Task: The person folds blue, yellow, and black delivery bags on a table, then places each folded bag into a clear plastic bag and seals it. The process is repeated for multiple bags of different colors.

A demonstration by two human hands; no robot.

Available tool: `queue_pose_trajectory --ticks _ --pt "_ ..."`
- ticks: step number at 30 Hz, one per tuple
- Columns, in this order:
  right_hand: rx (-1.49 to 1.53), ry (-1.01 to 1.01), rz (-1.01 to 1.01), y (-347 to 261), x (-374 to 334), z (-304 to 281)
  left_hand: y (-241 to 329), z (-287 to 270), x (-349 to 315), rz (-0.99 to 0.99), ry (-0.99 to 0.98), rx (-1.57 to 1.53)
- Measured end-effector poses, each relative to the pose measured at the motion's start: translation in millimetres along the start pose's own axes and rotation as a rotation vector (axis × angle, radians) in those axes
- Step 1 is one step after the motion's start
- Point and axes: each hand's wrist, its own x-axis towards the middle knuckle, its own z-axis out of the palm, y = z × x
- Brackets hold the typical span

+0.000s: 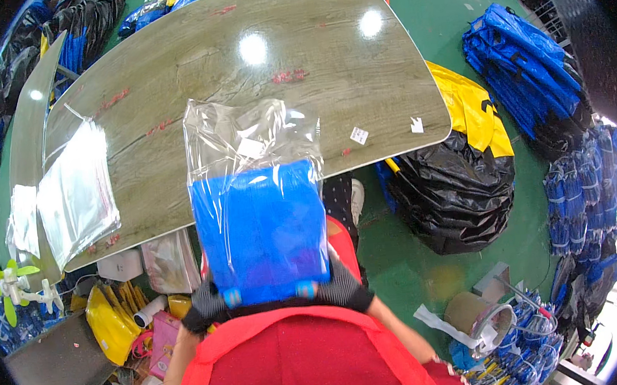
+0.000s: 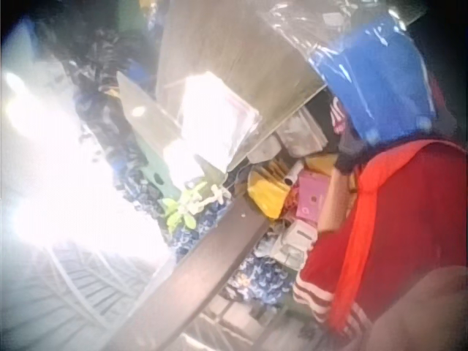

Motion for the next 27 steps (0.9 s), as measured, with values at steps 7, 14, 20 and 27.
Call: queue_pose_trajectory --ticks 7,14,20,27 --pt "-0.296 0.168 0.361 12.0 -15.2 -9.1 -15.1 11.5 2.3 -0.325 0.136 0.182" --pt "-0.558 -0.099 0.305 -37.2 -14.1 -28.4 45.0 -5.8 43.2 -0.089 0.021 -0.055" --pt "0.185 0.211 0.194 -42.8 24.5 -34.1 29.5 12.4 20.1 0.227 -0.207 0.546" --pt "-0.095 -0.047 0.089 -45.7 27.2 -15.7 55.8 2.0 39.0 -0.046 0.138 -0.055"
